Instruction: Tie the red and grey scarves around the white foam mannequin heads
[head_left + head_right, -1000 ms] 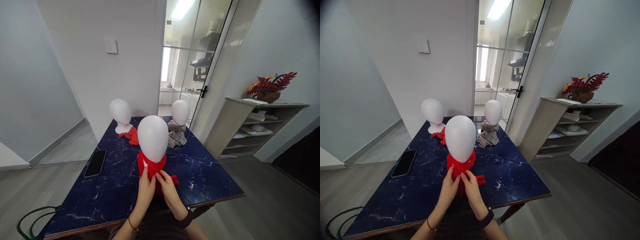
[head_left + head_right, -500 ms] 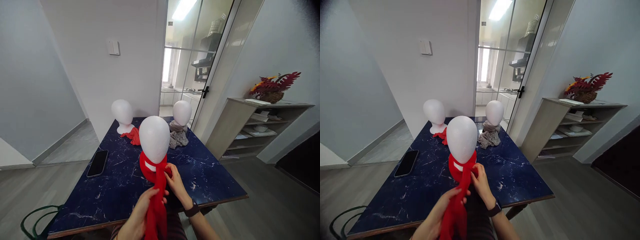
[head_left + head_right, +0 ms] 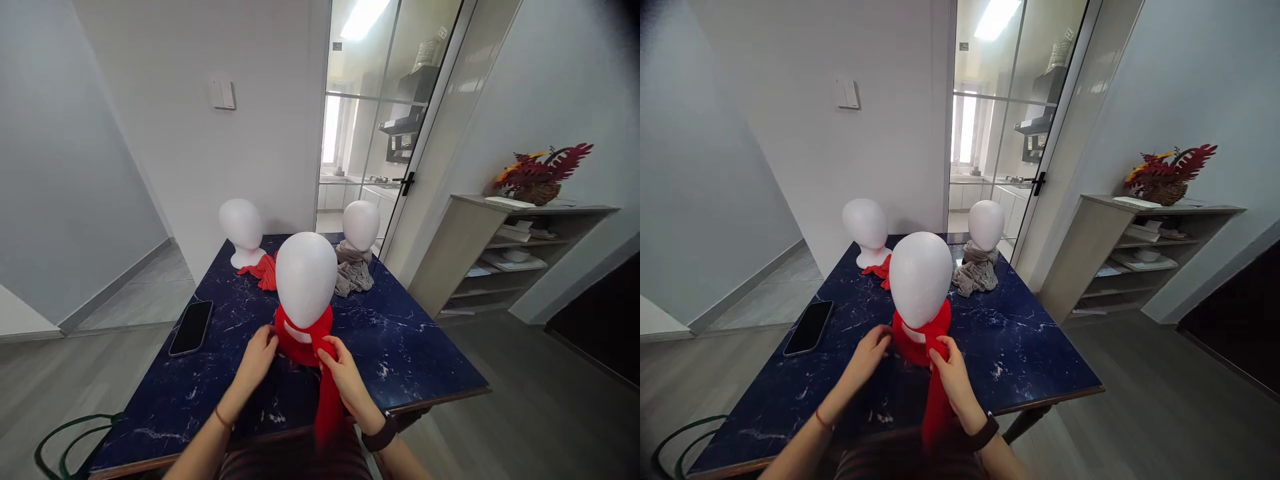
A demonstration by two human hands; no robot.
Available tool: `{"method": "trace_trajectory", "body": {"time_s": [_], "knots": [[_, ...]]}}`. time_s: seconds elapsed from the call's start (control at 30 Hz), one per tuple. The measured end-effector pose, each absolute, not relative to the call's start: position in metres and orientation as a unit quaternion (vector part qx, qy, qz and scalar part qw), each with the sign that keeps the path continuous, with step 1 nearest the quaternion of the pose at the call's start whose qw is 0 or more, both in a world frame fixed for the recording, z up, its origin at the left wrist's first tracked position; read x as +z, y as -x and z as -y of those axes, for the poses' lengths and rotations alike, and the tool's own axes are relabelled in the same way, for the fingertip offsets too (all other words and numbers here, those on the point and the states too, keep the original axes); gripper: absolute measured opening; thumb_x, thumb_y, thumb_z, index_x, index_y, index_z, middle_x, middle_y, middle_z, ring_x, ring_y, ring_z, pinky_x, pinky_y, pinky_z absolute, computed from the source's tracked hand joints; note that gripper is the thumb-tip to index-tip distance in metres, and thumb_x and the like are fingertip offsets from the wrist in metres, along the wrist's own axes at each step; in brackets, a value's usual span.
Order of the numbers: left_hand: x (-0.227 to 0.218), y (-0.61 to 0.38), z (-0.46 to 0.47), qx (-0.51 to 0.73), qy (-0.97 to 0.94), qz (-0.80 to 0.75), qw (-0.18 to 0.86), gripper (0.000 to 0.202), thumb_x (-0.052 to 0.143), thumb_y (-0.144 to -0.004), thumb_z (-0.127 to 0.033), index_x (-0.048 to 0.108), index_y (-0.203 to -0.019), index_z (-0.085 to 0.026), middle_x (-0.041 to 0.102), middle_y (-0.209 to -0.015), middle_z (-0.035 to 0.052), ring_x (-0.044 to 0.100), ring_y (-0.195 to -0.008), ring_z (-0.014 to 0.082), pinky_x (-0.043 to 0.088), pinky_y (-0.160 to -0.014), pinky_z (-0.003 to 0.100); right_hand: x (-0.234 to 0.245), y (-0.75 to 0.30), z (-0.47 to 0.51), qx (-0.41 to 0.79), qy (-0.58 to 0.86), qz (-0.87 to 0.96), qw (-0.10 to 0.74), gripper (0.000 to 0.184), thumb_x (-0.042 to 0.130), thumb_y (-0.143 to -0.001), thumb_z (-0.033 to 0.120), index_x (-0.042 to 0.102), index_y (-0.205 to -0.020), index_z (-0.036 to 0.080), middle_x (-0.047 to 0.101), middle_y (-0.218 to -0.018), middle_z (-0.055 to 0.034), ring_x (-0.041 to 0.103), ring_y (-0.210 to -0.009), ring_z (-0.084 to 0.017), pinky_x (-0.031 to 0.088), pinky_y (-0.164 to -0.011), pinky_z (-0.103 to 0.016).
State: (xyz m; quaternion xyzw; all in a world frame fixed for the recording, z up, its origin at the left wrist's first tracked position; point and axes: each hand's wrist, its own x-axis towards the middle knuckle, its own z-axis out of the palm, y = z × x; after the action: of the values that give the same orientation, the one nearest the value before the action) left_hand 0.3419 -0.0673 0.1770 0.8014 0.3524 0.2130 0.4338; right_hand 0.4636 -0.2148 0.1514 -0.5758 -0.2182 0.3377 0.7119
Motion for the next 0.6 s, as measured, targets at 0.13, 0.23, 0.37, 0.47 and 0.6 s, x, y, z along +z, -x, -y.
{"method": "trace_trajectory", "body": {"time_s": [0.13,0.23,0.37,0.47,0.6], "knots": [[0.164,-0.359,0.030,0.168,-0.837,-0.367,0.368,0.038,0.057,-0.069,-0.011,0.057,-0.107,-0.009,0.064,-0.085,0.0087,0.059,-0.071,0.0181,0.043,-0.069,0.029,0.150,-0.463,0.215,0.222,0.666,0.311,0.640,0.030,0.058,-0.083,0.039,0.056,-0.106,0.019,0.064,-0.080,-0.0006,0.055,-0.062,-0.015,0.042,-0.061,-0.027],[0.157,-0.367,0.029,0.179,-0.801,-0.380,0.428,0.044,0.053,-0.067,-0.003,0.054,-0.111,-0.009,0.062,-0.072,0.0027,0.058,-0.063,0.0156,0.042,-0.062,0.027,0.162,-0.464,0.216,0.157,0.681,0.354,0.622,0.027,0.052,-0.088,0.038,0.056,-0.109,0.020,0.065,-0.104,-0.0052,0.061,-0.089,-0.019,0.045,-0.079,-0.030],[0.172,-0.374,0.031,0.268,-0.675,-0.389,0.566,0.042,0.058,-0.068,-0.007,0.054,-0.109,-0.013,0.061,-0.068,-0.0010,0.057,-0.059,0.0136,0.042,-0.059,0.025,0.183,-0.468,0.217,0.087,0.680,0.374,0.625,0.023,0.048,-0.092,0.035,0.055,-0.108,0.020,0.064,-0.106,-0.0055,0.059,-0.099,-0.019,0.044,-0.088,-0.030],[0.189,-0.383,0.034,0.299,-0.473,-0.374,0.740,0.031,0.059,-0.070,-0.008,0.055,-0.100,-0.017,0.063,-0.071,-0.0010,0.059,-0.060,0.0116,0.045,-0.061,0.024,0.191,-0.465,0.219,0.043,0.680,0.401,0.613,0.020,0.046,-0.093,0.031,0.056,-0.107,0.021,0.064,-0.104,-0.0062,0.060,-0.096,-0.020,0.045,-0.086,-0.031],[0.189,-0.392,0.049,0.257,-0.318,-0.418,0.811,0.011,0.049,-0.075,-0.006,0.053,-0.077,-0.016,0.057,-0.061,-0.0003,0.056,-0.051,0.0113,0.046,-0.054,0.024,0.190,-0.453,0.223,0.062,0.665,0.520,0.532,0.018,0.045,-0.093,0.024,0.057,-0.107,0.022,0.063,-0.101,-0.0068,0.061,-0.093,-0.020,0.047,-0.083,-0.031]]}}
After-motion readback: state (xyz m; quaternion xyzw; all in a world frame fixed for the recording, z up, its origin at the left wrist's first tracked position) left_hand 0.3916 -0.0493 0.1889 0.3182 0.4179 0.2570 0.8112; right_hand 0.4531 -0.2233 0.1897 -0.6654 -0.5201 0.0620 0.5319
